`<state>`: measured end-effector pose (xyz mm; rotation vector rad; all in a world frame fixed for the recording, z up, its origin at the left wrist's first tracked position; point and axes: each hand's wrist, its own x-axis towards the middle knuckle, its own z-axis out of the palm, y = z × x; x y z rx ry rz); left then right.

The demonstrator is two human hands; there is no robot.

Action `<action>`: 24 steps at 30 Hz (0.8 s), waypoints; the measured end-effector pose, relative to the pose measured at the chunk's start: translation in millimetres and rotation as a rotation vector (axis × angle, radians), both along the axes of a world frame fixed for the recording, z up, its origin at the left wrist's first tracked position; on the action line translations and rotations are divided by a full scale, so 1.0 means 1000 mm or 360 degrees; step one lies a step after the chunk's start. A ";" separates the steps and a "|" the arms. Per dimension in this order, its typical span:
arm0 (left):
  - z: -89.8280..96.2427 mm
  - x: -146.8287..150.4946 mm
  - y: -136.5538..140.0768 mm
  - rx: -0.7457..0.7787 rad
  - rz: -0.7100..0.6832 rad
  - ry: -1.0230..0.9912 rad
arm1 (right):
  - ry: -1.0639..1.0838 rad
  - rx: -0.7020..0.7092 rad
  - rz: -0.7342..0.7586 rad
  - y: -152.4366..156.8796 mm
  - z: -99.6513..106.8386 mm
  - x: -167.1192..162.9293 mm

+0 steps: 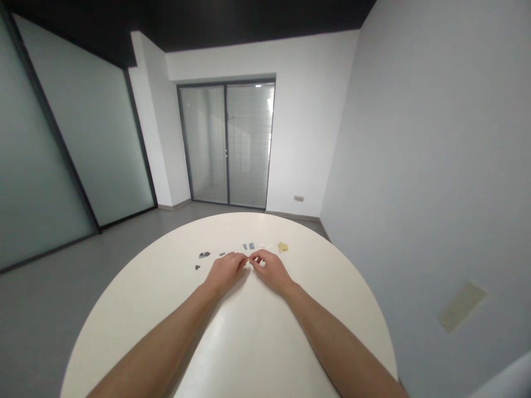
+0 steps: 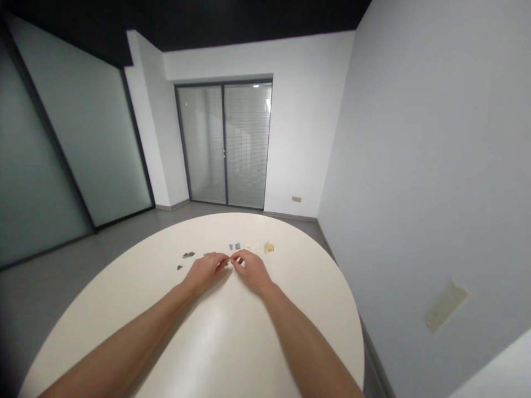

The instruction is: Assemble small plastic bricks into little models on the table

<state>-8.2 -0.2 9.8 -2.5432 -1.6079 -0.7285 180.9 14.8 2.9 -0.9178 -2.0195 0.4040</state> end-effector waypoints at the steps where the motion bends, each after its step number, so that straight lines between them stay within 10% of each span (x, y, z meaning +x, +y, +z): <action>1: 0.000 0.000 0.000 -0.0012 0.0008 0.0006 | 0.0000 0.0001 -0.0004 0.000 0.000 0.000; 24: 0.000 -0.001 -0.001 0.0028 0.0009 0.0025 | 0.0009 0.0020 -0.0010 0.000 0.001 0.000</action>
